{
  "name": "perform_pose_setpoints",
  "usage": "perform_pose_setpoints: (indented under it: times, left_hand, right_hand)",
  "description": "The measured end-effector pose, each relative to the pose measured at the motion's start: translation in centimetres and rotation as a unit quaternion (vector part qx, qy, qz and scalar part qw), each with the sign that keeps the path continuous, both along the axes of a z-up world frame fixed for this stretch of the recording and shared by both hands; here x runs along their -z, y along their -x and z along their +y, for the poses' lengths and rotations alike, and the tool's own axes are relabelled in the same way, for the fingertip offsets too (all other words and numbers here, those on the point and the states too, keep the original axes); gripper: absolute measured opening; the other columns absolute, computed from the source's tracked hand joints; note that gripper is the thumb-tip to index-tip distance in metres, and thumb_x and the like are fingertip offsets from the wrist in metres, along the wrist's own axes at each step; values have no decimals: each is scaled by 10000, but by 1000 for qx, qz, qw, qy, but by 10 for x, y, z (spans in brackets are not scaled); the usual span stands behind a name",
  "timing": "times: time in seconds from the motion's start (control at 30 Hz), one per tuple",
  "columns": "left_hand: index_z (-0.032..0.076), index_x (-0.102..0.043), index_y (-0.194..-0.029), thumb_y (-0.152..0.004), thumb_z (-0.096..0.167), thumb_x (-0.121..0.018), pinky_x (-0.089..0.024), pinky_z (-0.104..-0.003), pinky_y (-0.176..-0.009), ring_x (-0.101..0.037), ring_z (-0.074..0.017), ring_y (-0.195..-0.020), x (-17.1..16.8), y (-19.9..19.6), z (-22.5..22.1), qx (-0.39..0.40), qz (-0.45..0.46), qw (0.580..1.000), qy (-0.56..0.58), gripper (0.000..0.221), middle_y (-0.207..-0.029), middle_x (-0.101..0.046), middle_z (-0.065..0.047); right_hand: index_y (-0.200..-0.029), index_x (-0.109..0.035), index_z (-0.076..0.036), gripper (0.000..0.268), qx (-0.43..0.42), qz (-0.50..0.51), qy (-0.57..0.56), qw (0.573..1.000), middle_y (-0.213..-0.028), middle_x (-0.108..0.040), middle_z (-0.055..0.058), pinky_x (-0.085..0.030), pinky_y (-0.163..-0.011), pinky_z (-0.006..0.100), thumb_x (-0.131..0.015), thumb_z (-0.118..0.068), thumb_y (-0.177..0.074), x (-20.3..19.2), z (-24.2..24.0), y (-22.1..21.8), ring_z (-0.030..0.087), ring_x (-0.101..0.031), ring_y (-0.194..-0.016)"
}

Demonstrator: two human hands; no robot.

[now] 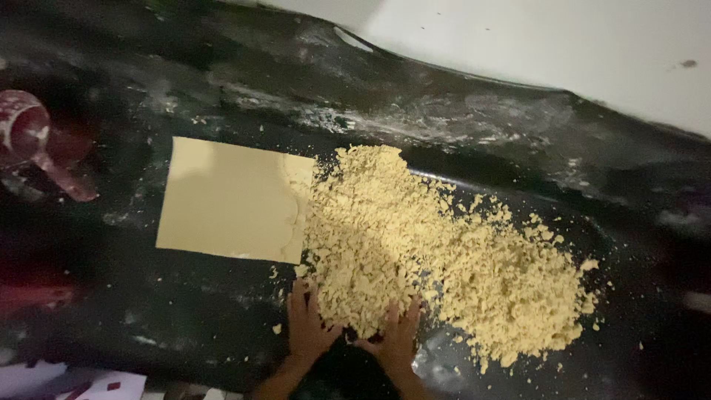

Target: Gathering loose dough crumbs into a pile and moving a dough sheet on a bakery work surface.

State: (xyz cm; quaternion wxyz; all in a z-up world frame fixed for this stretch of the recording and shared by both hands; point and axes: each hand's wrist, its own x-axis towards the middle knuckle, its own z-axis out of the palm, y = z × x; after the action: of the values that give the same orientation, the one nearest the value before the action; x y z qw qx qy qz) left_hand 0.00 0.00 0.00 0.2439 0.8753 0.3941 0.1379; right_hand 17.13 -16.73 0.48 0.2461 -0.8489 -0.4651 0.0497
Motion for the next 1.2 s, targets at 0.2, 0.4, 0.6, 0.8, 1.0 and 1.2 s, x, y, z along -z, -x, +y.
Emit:
perform_pose_setpoints:
  times: [0.2,0.4,0.6,0.8,1.0,1.2]
  left_hand:
    - [116,-357,-1593,-848,725,-574,-240,-529,-1222,-295,-477,-1505,7,-155,2,-288,-189,923,171,986,-1612,-298,-330]
    - [146,-212,-1615,-936,311,-749,-171,-811,-1162,-2,-578,-1516,-94,-244,85,-246,-372,765,465,882,-1635,-58,-256]
    - [-34,-413,-1541,-935,271,-684,-332,-625,-1166,-410,-480,-1445,-65,-289,178,-213,-186,903,323,731,-1510,-475,-308]
    - [-35,-603,-1226,-1018,401,-681,-579,-398,-636,-575,-352,-904,-123,-271,248,-44,-225,963,139,490,-1060,-512,-218]
    - [95,-309,-1624,-1037,313,-701,-101,-737,-1183,-102,-572,-1519,-51,-244,241,-89,-286,935,189,739,-1661,-115,-325]
    - [163,-476,-1552,-688,480,-959,-185,-656,-1211,-226,-545,-1511,-75,-265,212,-84,-285,912,282,1039,-1607,-250,-335]
  right_hand:
    - [-1600,-286,-191,785,82,128,-140,978,-1684,32,324,-287,-1229,563,-716,-310,-953,-3,115,-48,576,-151,-1555]
    - [-1652,-127,-97,873,91,305,-238,918,-1546,-331,344,-413,-1113,603,-517,-542,-1010,-79,198,-130,443,-372,-1387]
    - [-1314,-678,-221,781,138,345,-111,922,-1175,-749,40,-579,-938,439,-876,83,-622,-58,254,-182,256,-697,-1159]
    - [-1594,-191,-190,943,29,366,-54,928,-1547,-33,485,-349,-1060,821,-753,48,-875,-160,276,-220,737,-104,-1398]
    - [-1585,-323,-142,532,212,355,-186,891,-1618,-242,239,-149,-1236,707,-494,-141,-1081,-77,206,-239,519,-124,-1519]
    - [-1506,-483,-192,483,309,509,-396,699,-1428,-574,210,-468,-1111,552,-611,-295,-1052,53,249,-234,357,-572,-1313]
